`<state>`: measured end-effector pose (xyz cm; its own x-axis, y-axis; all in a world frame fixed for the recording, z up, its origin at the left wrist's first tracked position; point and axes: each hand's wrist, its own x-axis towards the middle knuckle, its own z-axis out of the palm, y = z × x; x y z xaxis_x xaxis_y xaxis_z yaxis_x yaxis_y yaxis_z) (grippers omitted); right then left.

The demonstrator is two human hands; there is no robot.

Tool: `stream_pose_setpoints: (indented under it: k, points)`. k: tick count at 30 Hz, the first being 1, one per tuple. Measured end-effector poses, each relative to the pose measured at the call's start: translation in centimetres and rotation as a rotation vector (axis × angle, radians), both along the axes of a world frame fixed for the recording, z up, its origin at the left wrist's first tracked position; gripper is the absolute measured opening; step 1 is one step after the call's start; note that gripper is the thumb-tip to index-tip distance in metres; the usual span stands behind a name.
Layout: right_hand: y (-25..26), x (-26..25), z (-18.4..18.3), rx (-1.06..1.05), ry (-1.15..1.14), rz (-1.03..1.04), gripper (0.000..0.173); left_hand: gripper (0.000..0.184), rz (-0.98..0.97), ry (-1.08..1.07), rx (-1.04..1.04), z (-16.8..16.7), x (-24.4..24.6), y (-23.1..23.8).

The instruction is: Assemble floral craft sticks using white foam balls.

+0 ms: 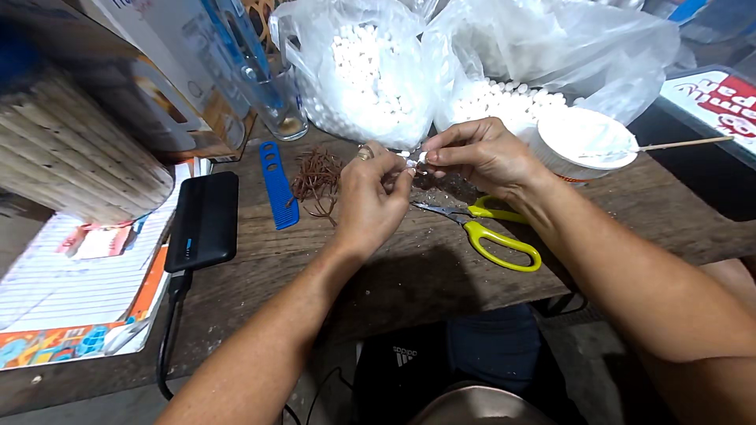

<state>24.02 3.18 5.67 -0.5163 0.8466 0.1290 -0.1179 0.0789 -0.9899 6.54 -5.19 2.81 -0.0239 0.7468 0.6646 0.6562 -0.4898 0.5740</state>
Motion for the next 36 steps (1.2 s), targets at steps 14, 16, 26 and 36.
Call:
stream_pose_setpoints:
  k: [14,16,26,36]
  points:
    - [0.25,0.05,-0.51,0.202,-0.033,0.051,0.018,0.012,0.007,0.025,0.034,-0.15,0.06,0.08]
    - [0.21,0.08,-0.50,0.244,-0.070,0.048,0.016,0.013,0.010,0.030,0.047,-0.18,0.10,0.11]
    - [-0.03,-0.01,-0.33,0.284,-0.055,-0.008,0.013,0.008,-0.055,-0.064,-0.062,0.29,-0.43,0.10]
    - [-0.28,-0.07,-0.35,0.325,-0.075,-0.002,0.014,0.008,-0.112,-0.259,-0.208,0.62,-0.35,0.56]
